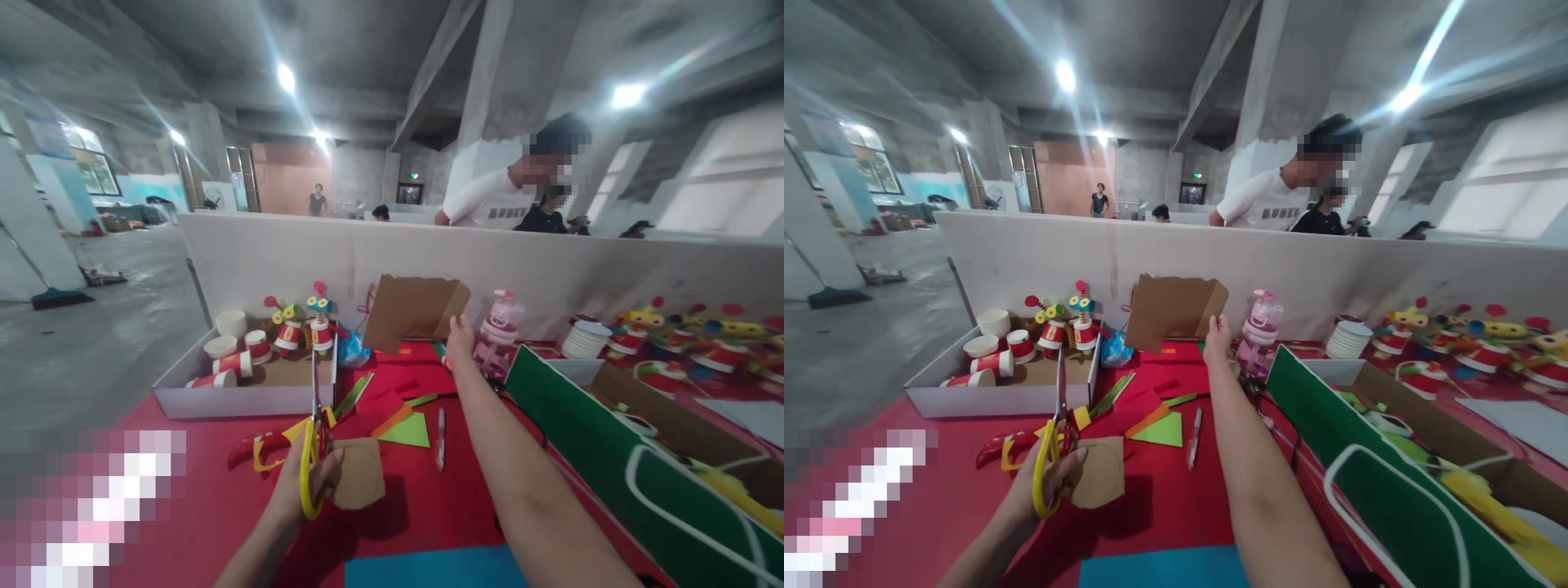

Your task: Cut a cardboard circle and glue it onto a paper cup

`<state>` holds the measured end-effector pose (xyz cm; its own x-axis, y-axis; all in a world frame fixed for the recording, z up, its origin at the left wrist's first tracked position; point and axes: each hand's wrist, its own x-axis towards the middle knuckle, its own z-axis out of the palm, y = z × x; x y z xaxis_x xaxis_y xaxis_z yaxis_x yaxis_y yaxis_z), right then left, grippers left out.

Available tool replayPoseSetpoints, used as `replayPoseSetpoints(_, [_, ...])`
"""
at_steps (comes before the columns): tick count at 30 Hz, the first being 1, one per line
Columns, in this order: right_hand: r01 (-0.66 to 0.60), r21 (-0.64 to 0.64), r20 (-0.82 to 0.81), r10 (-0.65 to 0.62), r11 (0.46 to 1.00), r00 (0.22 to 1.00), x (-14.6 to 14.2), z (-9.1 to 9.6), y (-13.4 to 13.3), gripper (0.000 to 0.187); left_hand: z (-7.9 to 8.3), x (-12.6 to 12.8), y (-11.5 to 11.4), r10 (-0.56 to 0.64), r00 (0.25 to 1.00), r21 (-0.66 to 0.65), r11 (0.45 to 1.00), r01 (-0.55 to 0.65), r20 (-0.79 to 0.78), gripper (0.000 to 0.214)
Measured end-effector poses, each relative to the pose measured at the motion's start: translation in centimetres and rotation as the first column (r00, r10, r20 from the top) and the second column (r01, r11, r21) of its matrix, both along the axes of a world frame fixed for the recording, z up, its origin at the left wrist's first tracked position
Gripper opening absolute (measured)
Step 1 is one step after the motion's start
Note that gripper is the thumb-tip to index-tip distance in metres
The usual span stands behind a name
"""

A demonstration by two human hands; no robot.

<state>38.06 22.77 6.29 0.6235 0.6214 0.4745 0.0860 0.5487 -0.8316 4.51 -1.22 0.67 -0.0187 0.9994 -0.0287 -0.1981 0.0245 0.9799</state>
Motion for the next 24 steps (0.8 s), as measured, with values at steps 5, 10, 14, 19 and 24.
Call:
replayPoseSetpoints(5, [0.048, -0.045, -0.003, -0.049, 0.998, 0.999, 0.8, -0.9, 3.0, 0.033, -0.7, -0.4, 0.8, 0.015, 0.997, 0.027, 1.000, -0.013, -0.080, 0.042])
replayPoseSetpoints(10, [0.132, -0.045, 0.009, -0.131, 0.990, 0.991, 2.8, -0.2, 4.9, 0.031, -0.1, 0.2, 0.1, 0.006, 1.000, -0.008, 1.000, -0.006, -0.027, 0.038])
replayPoseSetpoints(14, [0.167, -0.068, 0.037, -0.165, 0.984, 0.986, 4.0, -0.5, 5.2, 0.032, 0.1, 0.6, -0.4, 0.077, 0.996, -0.002, 0.997, -0.078, -0.031, 0.046])
replayPoseSetpoints(19, [0.136, -0.136, 0.083, -0.126, 0.981, 0.989, 3.2, -1.7, 5.5, 0.035, -1.1, 0.3, 0.1, 0.071, 0.997, 0.003, 0.997, -0.071, -0.043, 0.048])
replayPoseSetpoints(24, [0.148, -0.207, 0.121, -0.125, 0.967, 0.985, 2.1, -1.2, 6.5, 0.040, -2.8, -0.3, 0.9, -0.025, 0.999, -0.019, 1.000, 0.025, -0.021, 0.045])
